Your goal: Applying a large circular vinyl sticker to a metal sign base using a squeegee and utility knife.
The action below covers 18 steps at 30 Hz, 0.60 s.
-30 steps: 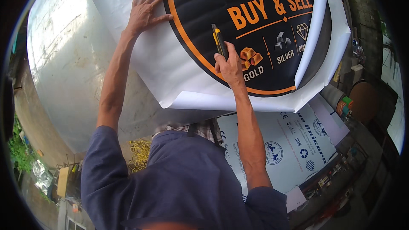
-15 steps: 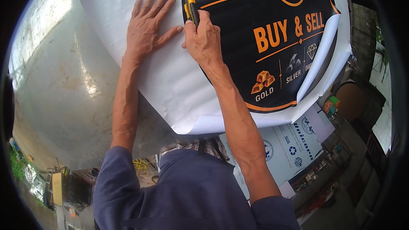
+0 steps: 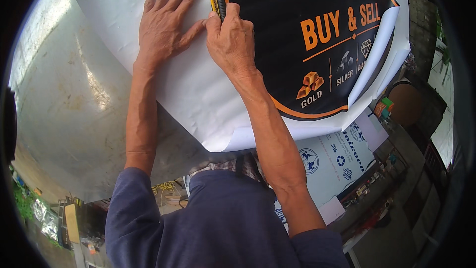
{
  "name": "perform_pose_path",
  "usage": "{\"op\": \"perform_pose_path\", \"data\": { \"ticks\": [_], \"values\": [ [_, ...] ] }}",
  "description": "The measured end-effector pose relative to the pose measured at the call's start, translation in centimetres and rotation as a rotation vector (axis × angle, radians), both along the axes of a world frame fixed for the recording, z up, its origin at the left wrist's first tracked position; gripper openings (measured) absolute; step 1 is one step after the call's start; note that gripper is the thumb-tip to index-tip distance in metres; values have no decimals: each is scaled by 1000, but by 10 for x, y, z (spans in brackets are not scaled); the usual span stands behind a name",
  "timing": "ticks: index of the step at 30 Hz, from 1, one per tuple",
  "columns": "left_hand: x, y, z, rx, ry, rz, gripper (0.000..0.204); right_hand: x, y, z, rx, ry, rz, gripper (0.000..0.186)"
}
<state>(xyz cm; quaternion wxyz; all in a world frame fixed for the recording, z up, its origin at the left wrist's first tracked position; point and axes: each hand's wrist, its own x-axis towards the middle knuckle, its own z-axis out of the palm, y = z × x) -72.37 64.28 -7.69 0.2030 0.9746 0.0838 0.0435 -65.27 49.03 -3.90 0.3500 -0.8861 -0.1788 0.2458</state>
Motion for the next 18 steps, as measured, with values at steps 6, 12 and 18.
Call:
{"op": "perform_pose_path", "data": {
  "ticks": [6,12,18],
  "values": [
    [-3,-1,-5,-2,-17,2,81,-4,2,1,-1,-19,-2,25],
    [-3,-1,-4,-3,-8,4,81,-3,1,-3,1,-24,-1,24],
    [-1,-1,-3,-23,-19,7,81,-4,2,-3,-20,-39,-1,23]
  ]
}}
